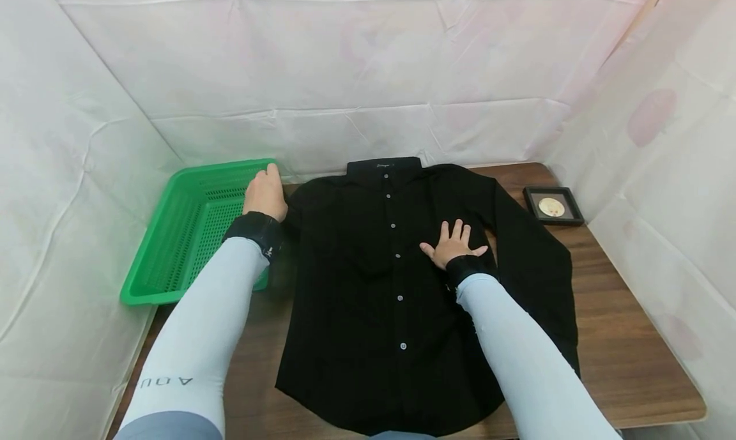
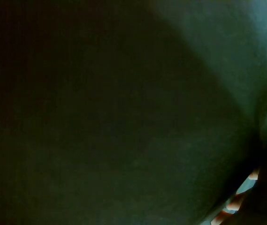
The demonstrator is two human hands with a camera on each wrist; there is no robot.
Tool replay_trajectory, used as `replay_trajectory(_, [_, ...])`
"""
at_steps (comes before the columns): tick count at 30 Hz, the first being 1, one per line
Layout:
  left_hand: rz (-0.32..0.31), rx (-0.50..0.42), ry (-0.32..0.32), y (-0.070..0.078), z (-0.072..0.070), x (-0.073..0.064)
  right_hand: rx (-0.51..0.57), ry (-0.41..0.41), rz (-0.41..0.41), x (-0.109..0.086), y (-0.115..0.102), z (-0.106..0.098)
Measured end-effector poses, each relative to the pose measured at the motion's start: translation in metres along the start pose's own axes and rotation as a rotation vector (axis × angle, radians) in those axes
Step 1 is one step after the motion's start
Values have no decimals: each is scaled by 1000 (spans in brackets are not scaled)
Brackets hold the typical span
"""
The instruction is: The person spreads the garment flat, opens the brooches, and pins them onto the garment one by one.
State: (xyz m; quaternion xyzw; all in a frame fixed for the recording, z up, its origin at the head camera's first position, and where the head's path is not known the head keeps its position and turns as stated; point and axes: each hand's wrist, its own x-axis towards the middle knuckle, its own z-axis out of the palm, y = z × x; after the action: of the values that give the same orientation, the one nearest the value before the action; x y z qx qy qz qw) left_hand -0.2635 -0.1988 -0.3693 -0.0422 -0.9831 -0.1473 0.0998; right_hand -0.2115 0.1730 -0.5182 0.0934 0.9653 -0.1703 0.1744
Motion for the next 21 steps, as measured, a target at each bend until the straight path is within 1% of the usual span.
replay_trajectory(2, [23,46,47,-3,-5,4,3,2,-4,0,1,0])
replay_trajectory(4, [11,61,86,-7,-9,6,4,4,-9,0,2,1])
replay_trajectory(7, [-49,40,123,-12,-16,9,4,5,-12,1,2,1])
replay_trajectory(11, [-152,16,142,-17,-27,11,5,4,-10,0,2,1])
replay_trajectory(14, [-208,10,148,-20,-35,11,0,1,-8,0,2,1])
replay_trajectory(17, [-234,-22,142,-24,-38,13,-5,2,-8,0,1,0])
replay_trajectory(18, [-232,-44,136,-26,-39,14,-5,2,-8,-1,1,0])
replay_trajectory(19, [-218,-63,125,-29,-39,15,-5,3,-8,-1,1,0])
replay_trajectory(21, [-180,-98,76,-35,-39,14,-4,1,-8,-2,1,-1])
